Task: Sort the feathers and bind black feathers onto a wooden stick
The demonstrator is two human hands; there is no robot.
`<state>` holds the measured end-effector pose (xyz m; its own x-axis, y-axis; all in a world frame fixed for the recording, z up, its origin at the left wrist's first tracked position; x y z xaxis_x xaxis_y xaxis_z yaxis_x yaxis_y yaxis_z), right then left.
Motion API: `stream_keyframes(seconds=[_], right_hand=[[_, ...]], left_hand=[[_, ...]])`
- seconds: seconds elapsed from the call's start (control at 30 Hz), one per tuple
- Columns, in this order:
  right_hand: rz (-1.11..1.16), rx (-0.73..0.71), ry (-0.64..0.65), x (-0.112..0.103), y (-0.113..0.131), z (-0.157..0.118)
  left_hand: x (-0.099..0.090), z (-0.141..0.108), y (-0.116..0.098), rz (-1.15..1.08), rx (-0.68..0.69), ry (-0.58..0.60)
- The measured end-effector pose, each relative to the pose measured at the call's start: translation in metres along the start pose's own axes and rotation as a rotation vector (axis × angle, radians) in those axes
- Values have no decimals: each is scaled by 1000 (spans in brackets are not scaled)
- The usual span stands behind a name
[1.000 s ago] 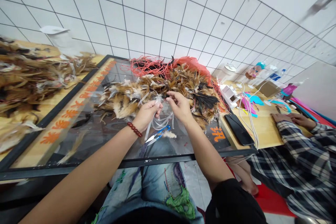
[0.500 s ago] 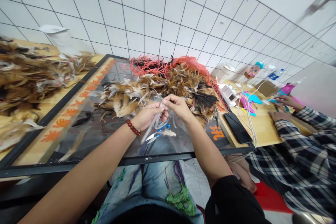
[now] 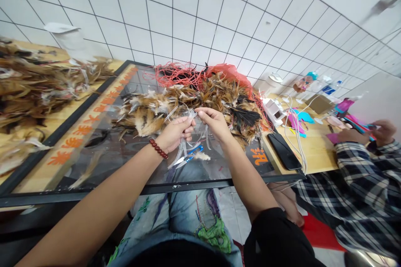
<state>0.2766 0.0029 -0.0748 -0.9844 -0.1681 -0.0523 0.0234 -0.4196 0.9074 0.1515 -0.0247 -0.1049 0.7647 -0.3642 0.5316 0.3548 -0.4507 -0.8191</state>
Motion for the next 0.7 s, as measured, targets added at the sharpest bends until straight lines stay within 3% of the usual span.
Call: stream_keyframes(seconds=[0.43, 0.6, 0.7], right_hand=[[122, 62, 110, 12, 5, -6], [10, -31, 98, 12, 7, -4], [-147, -145, 24, 1, 15, -1]], left_hand=[[6, -2, -1, 14, 10, 44], [11, -2, 2, 61, -7, 86], [9, -4, -4, 66, 36, 53]])
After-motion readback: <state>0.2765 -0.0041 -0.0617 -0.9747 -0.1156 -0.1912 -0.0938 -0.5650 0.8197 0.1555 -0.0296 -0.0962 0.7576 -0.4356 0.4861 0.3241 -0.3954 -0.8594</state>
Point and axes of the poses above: each hand's wrist, its own z-axis towards the middle knuckle, its own x-axis out of the palm, y = z × x, the point moved 6 cm from there along z, towards the middle knuckle, and after that the axes turned 11 degrees about -x, right-handed, at the moved point
